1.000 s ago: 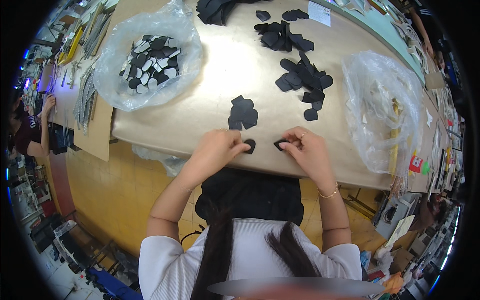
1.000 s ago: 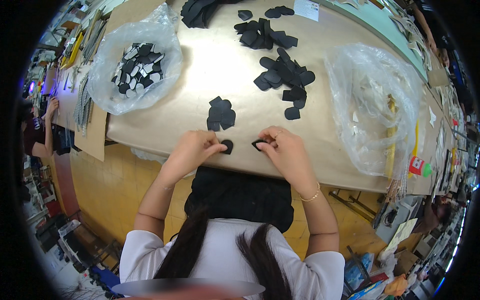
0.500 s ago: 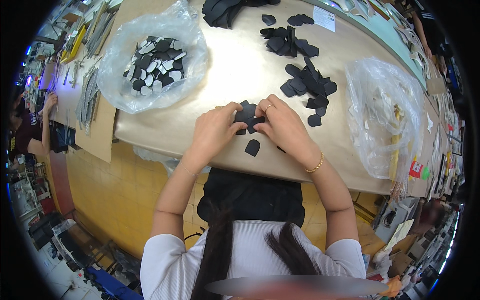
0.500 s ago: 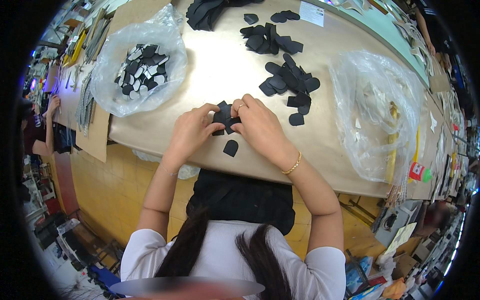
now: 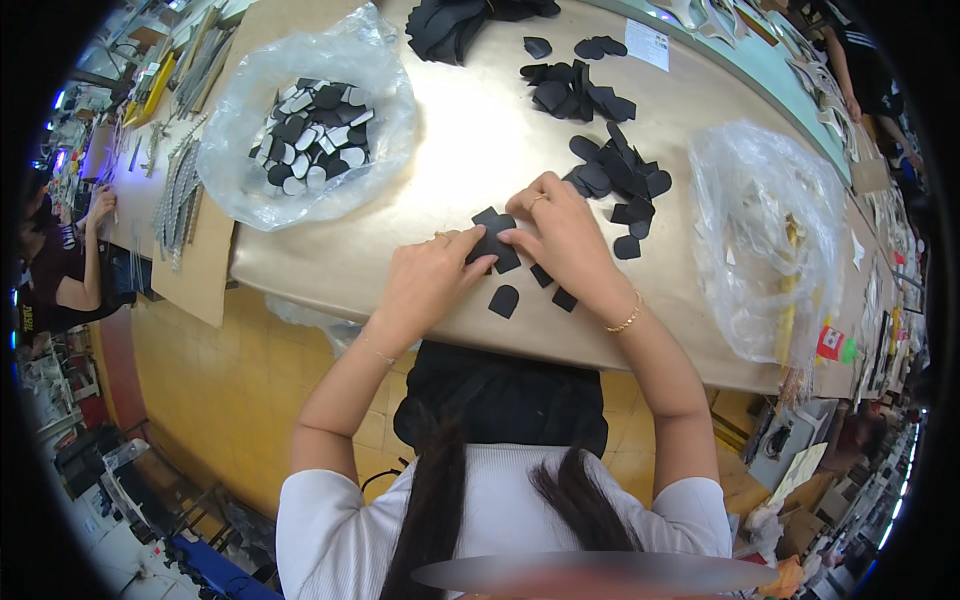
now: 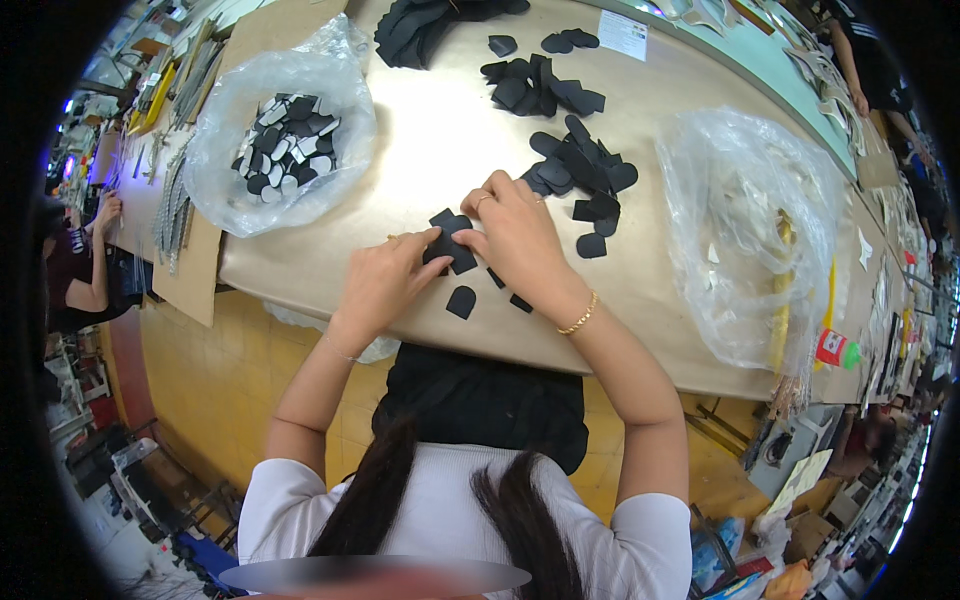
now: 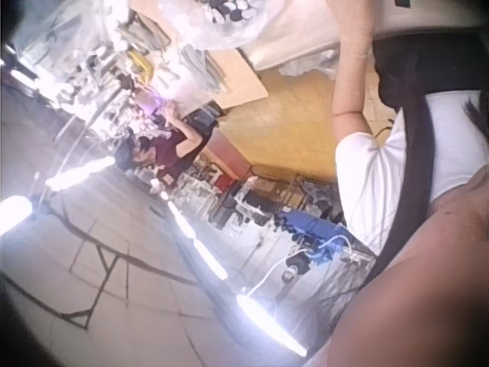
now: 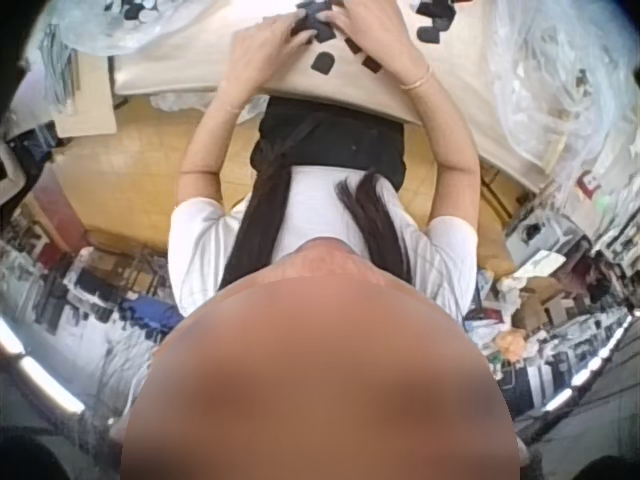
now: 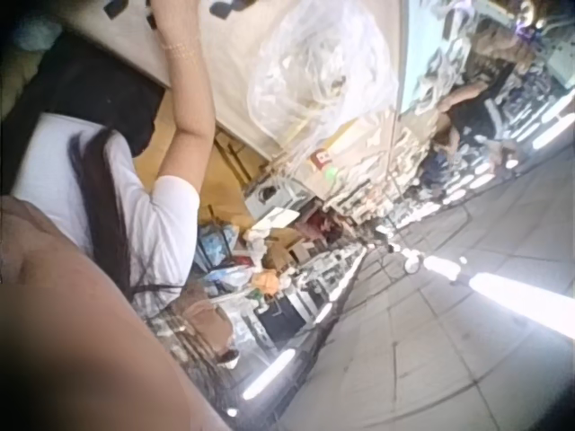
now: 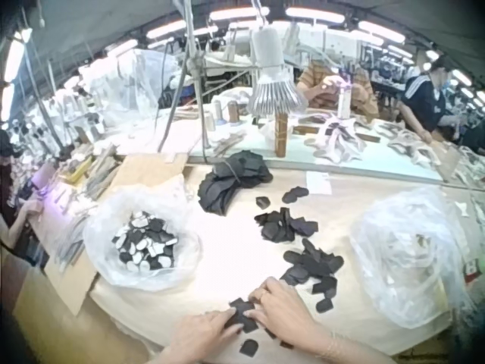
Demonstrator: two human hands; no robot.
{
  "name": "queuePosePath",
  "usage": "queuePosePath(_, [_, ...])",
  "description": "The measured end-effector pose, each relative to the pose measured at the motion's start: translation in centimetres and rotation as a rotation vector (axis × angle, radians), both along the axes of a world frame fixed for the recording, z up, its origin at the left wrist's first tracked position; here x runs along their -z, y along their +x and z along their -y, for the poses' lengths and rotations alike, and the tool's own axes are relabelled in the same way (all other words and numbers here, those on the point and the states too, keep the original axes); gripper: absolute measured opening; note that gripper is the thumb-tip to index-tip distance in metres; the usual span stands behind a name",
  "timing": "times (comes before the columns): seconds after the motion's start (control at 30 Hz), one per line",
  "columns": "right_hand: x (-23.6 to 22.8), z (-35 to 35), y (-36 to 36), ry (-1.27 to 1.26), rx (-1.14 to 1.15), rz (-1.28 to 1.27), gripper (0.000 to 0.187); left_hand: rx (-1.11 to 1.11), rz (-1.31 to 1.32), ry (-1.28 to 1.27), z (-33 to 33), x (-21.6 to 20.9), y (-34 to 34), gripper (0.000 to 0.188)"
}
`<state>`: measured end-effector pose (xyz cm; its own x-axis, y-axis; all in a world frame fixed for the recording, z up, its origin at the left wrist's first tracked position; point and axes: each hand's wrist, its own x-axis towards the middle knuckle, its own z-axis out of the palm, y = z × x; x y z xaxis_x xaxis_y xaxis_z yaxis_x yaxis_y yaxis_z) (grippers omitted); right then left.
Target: The person repeatedly picks up small black and white semi-circular pieces from a table and joins them together by hand. The person arranges the joined pieces on the table and continues the process with additional pieces.
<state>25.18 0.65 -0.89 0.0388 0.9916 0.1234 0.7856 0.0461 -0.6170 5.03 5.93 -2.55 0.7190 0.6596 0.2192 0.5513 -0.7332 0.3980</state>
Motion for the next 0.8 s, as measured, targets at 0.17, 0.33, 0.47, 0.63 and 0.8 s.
queuePosePath(0.17, [-0.1, -0.6, -0.1, -0.199, 0.047, -0.193, 0.015, -0.081, 0.010, 0.020, 0.8, 0.2, 0.8, 0.033])
queuePosePath(0.33, [-0.9, -0.2, -0.1, -0.180, 0.083, -0.333, 0.014, -0.119, 0.035, 0.110, 1.3, 1.1, 1.6, 0.029])
queuePosePath(0.47, [-0.8, -0.4, 0.2, -0.213, 0.120, -0.480, 0.014, -0.155, 0.118, 0.065, 0.9, 1.1, 2.0, 0.032])
queuePosePath(0.63, [-0.6, -0.2, 0.7, -0.225, 0.100, -0.580, 0.013, -0.206, 0.170, -0.124, 0.2, 0.2, 2.5, 0.036])
queuePosePath(0.8, [0.1, 0.0, 0.8, -0.162, 0.051, -0.652, 0.014, -0.226, 0.299, -0.227, -1.0, -0.6, 2.7, 0.032])
